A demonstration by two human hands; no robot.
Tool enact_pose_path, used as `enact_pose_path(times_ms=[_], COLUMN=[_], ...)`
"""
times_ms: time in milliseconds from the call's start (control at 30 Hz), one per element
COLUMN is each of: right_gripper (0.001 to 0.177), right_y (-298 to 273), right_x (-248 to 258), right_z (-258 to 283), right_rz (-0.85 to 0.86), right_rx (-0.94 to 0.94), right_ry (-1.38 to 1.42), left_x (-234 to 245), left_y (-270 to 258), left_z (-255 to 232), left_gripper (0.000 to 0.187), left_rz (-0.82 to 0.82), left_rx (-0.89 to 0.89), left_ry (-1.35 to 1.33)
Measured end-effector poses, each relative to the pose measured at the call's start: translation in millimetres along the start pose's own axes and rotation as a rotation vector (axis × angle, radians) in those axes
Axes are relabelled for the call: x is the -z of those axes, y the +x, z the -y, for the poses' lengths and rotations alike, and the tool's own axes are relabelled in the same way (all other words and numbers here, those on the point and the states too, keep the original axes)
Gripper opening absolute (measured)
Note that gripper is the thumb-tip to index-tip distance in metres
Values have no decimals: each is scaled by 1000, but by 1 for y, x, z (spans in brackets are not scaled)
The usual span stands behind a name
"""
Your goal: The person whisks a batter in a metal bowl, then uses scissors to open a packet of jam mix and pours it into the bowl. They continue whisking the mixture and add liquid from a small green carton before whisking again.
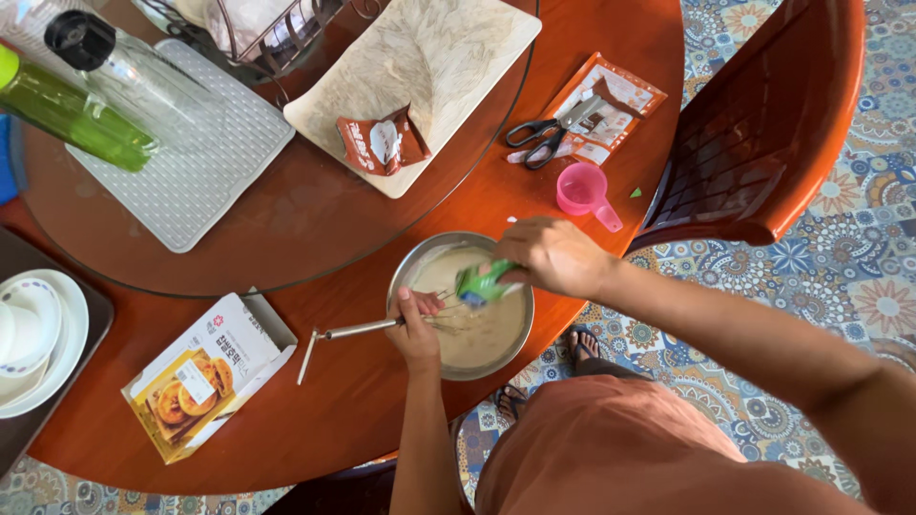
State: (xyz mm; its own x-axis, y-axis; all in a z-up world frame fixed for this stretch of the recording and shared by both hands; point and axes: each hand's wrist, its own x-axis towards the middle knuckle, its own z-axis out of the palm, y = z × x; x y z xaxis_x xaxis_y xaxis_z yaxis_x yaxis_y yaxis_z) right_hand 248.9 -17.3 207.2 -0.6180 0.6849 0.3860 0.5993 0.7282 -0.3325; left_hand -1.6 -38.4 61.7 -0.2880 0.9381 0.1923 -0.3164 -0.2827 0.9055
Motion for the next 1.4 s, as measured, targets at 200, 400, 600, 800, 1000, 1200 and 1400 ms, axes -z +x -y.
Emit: enact_pose_path(times_ms=[200, 400, 600, 800, 1000, 1200, 1400], right_gripper=[37, 37, 42, 52, 48, 51, 23], right_y=[-10, -26, -56, -94, -112, -79, -72], right_x=[10, 7, -30, -52, -12, -35, -71], right_z=[-3, -17, -50, -96, -223, -371, -418], right_rz=[-93, -118, -87, -244, -762, -927, -726], right_rx=[-50, -39, -216, -538, -686, -1118, -1360], right_ry=[50, 133, 269, 1295, 788, 871, 868], left_x=[-3, 0, -11, -18, -18, -23, -44], left_y=[5, 7, -3, -6, -1, -2, -1], left_z=[11, 4, -2, -10, -7, -14, -33], left_gripper=[42, 43, 46, 46, 48, 64, 66], left_rz=[-37, -4, 67, 73, 22, -37, -75], left_rx=[15, 35, -26, 11, 40, 47, -111], left_ry=[57, -3, 91, 115, 136, -1, -61])
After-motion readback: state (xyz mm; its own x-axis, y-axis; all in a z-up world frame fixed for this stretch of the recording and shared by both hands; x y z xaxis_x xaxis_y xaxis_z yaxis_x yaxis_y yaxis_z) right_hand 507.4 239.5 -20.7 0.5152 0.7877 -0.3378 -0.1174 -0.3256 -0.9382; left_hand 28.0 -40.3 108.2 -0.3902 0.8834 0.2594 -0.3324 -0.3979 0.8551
